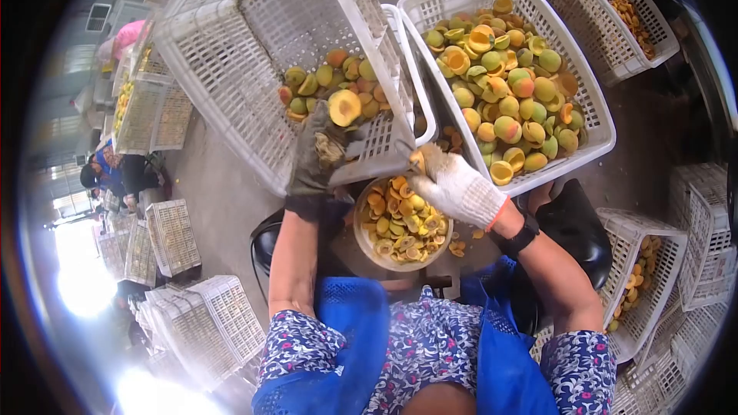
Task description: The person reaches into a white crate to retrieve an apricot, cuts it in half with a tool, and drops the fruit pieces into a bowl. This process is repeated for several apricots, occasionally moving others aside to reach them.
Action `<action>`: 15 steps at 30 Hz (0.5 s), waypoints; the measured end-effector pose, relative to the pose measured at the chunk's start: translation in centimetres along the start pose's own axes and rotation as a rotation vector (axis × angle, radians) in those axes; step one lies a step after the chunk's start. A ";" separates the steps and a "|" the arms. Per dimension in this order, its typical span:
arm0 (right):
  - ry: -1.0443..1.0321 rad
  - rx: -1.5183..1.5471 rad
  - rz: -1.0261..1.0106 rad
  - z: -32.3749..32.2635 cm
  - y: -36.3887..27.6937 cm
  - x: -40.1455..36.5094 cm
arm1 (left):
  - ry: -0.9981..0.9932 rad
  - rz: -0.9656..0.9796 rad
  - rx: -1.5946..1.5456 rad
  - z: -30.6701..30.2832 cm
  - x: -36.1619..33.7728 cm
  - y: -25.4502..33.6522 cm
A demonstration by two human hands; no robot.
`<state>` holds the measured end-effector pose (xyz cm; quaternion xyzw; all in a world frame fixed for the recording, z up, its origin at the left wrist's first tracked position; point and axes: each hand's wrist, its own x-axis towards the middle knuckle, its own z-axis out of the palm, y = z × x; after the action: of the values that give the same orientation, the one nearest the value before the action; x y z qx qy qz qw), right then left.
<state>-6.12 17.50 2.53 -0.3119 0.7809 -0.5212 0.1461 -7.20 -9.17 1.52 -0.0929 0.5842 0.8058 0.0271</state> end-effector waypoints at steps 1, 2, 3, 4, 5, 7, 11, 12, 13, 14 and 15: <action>-0.022 0.051 0.090 -0.3 -0.9 0.2 | -0.044 0.025 -0.044 1.8 -1.6 0.3; 0.031 -0.179 -0.139 0.1 -0.1 0.2 | -0.092 0.048 -0.090 3.6 -2.9 0.7; 0.085 -0.411 -0.367 0.5 0.7 0.2 | -0.092 0.044 -0.093 5.8 -4.2 1.5; 0.084 -0.411 -0.361 0.3 0.4 0.1 | -0.010 0.017 0.196 7.8 -5.3 2.3; 0.152 -0.466 -0.416 0.0 -0.2 0.1 | 0.071 -0.010 0.485 9.1 -5.8 2.4; 0.219 -0.524 -0.465 -0.1 -0.5 -0.1 | 0.084 -0.126 -0.166 9.5 -5.7 0.8; 0.167 -0.525 -0.423 -0.2 -0.5 -0.4 | -0.014 0.234 0.562 11.0 -5.5 -0.3; 0.208 -0.553 -0.440 -0.2 -0.3 -0.5 | -0.017 0.279 0.508 11.4 -5.4 -0.5; 0.249 -0.579 -0.458 -0.1 -0.2 -0.6 | -0.019 0.322 0.453 11.9 -5.4 -0.9; 0.249 -0.580 -0.456 0.1 -0.1 -0.8 | 0.067 0.238 0.193 12.9 -5.6 -1.5; 0.195 -0.584 -0.396 0.4 0.0 -1.0 | 0.066 0.236 0.192 13.2 -5.5 -2.1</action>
<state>-5.09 17.84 2.24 -0.4344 0.8315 -0.3218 -0.1279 -3.03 4.35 4.49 -0.0473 0.6660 0.7403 -0.0782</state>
